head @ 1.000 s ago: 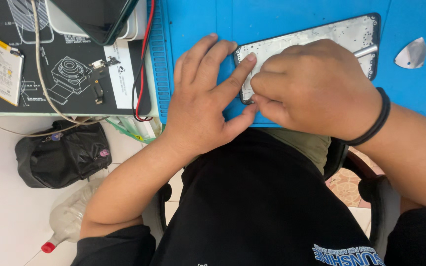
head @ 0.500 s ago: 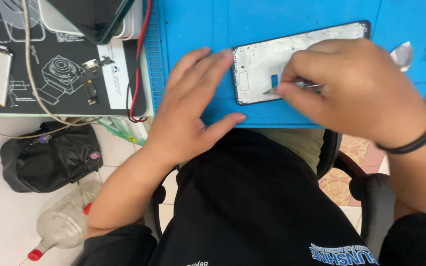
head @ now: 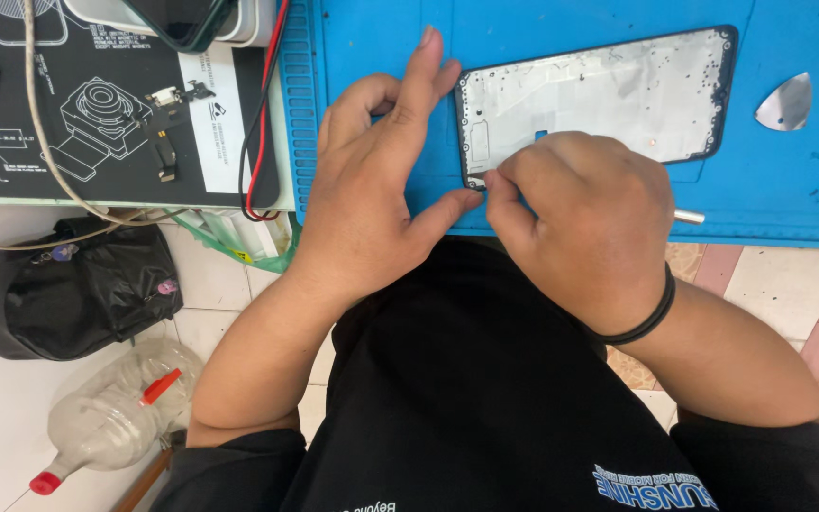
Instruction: The person works on a disassembled smartphone on a blue repair mat, lifting the battery out of the phone body by hand and peeling away the flex cable. They then hold the empty phone frame and scrape old adhesive residue from its inner edges with a small metal tool, working around the perimeter before setting the frame down.
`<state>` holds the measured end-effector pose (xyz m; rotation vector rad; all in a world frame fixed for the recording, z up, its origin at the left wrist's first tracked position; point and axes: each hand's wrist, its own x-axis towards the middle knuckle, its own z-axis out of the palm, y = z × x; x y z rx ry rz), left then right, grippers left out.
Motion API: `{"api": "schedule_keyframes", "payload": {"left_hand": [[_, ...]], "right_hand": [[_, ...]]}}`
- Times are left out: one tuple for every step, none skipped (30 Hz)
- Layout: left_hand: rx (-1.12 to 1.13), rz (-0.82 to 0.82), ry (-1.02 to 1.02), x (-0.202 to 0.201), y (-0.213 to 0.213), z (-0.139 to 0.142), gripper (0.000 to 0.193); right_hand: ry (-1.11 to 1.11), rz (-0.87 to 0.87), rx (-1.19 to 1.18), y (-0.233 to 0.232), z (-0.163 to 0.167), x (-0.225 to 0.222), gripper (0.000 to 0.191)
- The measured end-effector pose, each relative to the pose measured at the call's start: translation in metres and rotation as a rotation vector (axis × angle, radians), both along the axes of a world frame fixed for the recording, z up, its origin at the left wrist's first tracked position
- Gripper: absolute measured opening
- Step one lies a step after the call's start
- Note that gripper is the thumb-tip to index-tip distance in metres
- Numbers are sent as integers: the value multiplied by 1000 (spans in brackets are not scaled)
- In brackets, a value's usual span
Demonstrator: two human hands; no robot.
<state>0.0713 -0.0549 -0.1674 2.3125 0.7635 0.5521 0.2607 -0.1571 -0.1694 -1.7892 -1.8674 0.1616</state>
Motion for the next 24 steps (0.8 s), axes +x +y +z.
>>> {"api": "schedule_keyframes", "payload": {"left_hand": [[8, 1, 3, 1, 0, 0, 111], [16, 1, 6, 1, 0, 0, 111], [24, 1, 9, 1, 0, 0, 111], [18, 0, 10, 1, 0, 0, 111], [14, 0, 9, 1, 0, -1, 110], [12, -1, 9, 0, 0, -1, 110], [8, -2, 5, 0, 0, -1, 109], [6, -3, 2, 0, 0, -1, 109], [4, -4, -1, -1, -1, -2, 109], [6, -2, 0, -1, -1, -2, 108], [8, -2, 2, -1, -1, -1, 107], [8, -1, 4, -1, -1, -1, 107], [7, -3, 8, 0, -1, -1, 106], [3, -3, 12, 0, -1, -1, 106], [1, -2, 17, 0, -1, 0, 105], [-2, -1, 21, 0, 0, 0, 104], [-4, -1, 26, 0, 0, 0, 104], [-5, -2, 30, 0, 0, 0, 103], [-4, -6, 30, 0, 0, 0, 103], [-3, -8, 28, 0, 0, 0, 103], [0, -10, 28, 0, 0, 0, 102], [5, -9, 31, 0, 0, 0, 102], [7, -8, 33, 0, 0, 0, 102], [11, -7, 35, 0, 0, 0, 101]], "right_hand": [[-1, 3, 4, 0, 0, 0, 19], [0, 5, 2, 1, 0, 0, 19], [2, 7, 0, 1, 0, 0, 18], [3, 12, -2, 1, 0, -1, 19], [3, 17, -3, 1, 0, 0, 19], [3, 18, -3, 1, 1, 0, 20], [3, 19, -3, 1, 1, 0, 20], [3, 16, -3, 2, 1, -1, 21], [4, 18, -3, 2, 2, -1, 21], [4, 20, -3, 3, 3, -1, 21], [4, 26, -4, 4, 5, -1, 21], [-5, 42, 7, 6, 7, -1, 21], [-14, 57, 18, 8, 9, -1, 21], [-32, 82, 39, 10, 12, 0, 21], [-50, 109, 62, 13, 14, 1, 22], [-55, 141, 67, 16, 16, 3, 21], [-59, 172, 74, 19, 18, 6, 20], [-65, 201, 81, 22, 19, 8, 19], [-66, 215, 74, 24, 20, 9, 19], [-68, 230, 67, 26, 21, 10, 18], [-70, 246, 62, 27, 22, 11, 17], [-65, 251, 67, 28, 22, 12, 17], [-62, 257, 70, 28, 21, 13, 16], [-58, 262, 75, 28, 21, 13, 16]]}}
